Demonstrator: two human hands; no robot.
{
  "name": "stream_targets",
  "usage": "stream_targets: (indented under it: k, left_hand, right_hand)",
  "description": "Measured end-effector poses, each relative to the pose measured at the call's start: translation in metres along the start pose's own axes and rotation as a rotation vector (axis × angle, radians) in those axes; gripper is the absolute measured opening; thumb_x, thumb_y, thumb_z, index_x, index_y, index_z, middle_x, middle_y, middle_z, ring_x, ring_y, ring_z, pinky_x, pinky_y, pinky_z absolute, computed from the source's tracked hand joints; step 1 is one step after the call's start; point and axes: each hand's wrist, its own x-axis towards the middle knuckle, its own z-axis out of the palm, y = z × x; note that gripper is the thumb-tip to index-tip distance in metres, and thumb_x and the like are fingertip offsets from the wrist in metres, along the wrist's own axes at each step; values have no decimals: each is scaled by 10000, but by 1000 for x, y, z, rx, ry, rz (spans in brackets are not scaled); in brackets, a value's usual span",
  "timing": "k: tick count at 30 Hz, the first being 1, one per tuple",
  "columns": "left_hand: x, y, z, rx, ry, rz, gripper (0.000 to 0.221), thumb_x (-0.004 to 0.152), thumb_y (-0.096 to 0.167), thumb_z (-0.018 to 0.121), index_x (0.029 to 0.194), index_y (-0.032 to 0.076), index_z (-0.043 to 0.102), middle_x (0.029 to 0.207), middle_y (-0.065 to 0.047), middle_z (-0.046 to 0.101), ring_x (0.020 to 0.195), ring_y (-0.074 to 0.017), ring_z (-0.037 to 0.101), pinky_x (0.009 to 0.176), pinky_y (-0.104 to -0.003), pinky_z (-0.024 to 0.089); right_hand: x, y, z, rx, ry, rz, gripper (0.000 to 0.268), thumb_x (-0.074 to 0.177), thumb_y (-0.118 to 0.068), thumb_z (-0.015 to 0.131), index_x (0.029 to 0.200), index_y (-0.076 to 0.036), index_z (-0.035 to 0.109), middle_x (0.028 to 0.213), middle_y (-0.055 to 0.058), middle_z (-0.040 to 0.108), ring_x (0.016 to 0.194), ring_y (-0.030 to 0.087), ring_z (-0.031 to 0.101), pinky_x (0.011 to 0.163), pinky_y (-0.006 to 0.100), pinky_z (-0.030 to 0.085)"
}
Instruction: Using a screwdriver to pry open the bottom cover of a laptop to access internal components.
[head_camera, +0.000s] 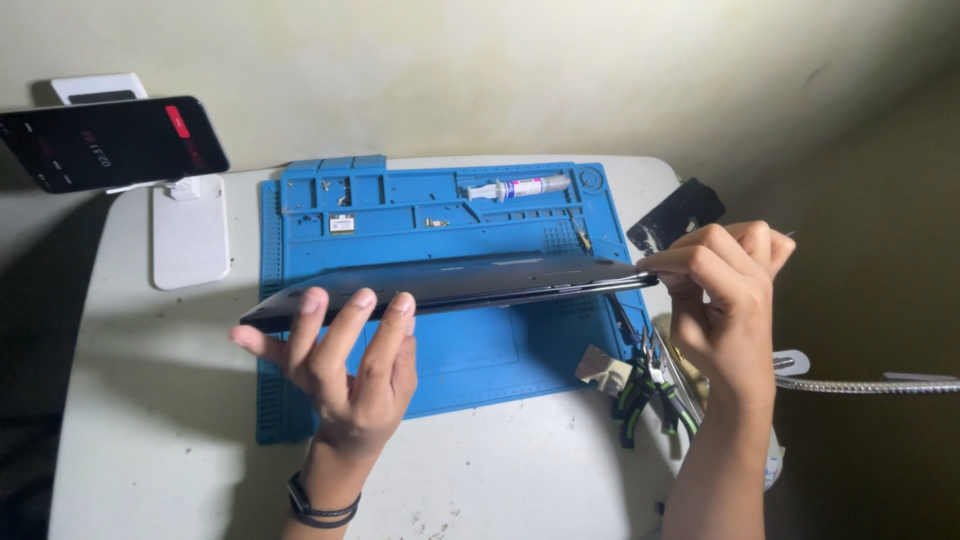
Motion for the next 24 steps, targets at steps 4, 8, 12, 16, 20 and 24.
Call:
stream_targets:
  k: [4, 8, 12, 16, 20, 24]
  left_hand:
    - [4, 14, 8, 12, -47, 64, 222, 988, 96, 863, 1169, 187, 773, 1133, -65, 628, 1239, -307, 572, 1265, -608, 81]
    - [8, 17, 13, 9, 7, 79, 188, 963, 105, 906, 1067, 227, 807, 1081, -21, 590, 1184, -273, 522, 1241, -654, 108]
    - [12, 17, 13, 10, 1, 84, 171, 970, 114, 899, 1058, 227, 804, 1083, 3, 573, 1177, -255, 479, 1211, -700, 136]
    - [16, 16, 14, -13, 10, 97, 188, 963, 59, 879, 1073, 195, 811, 1084, -5, 558, 1149, -254, 468, 1184, -746, 156]
    - [28, 18, 13, -5, 15, 114, 185, 893, 44, 867, 1016, 172, 815, 1081, -35, 576, 1108, -287, 482, 1141, -644, 300]
    - [39, 20, 10, -32, 52, 132, 114, 861, 139, 862, 951, 152, 793, 1054, -57, 601, 1061, -313, 522, 1068, -502, 468]
  right_hand:
    - [-8, 8, -1, 47, 19, 62, 517, 660, 180, 417, 895, -177, 707, 863, -64, 580, 938, 185, 434, 970, 428, 206]
    - [-14, 19, -2, -91, 40, -22, 503, 729, 203, 432, 906, -189, 694, 867, -71, 592, 942, 197, 440, 964, 436, 192]
    - [-15, 23, 4, -161, 107, -35, 512, 683, 187, 413, 902, -187, 686, 879, -66, 598, 985, 217, 455, 963, 437, 196]
    - [-13, 22, 17, -74, 167, -21, 469, 672, 192, 449, 889, -147, 690, 893, -23, 620, 970, 211, 477, 950, 432, 208]
    - [-13, 25, 24, 11, 223, 17, 348, 808, 138, 534, 892, -139, 726, 826, -2, 577, 895, 234, 421, 951, 417, 269]
    - [-13, 26, 25, 38, 271, -9, 268, 986, 98, 674, 894, -134, 770, 778, 28, 561, 853, 265, 414, 964, 409, 322]
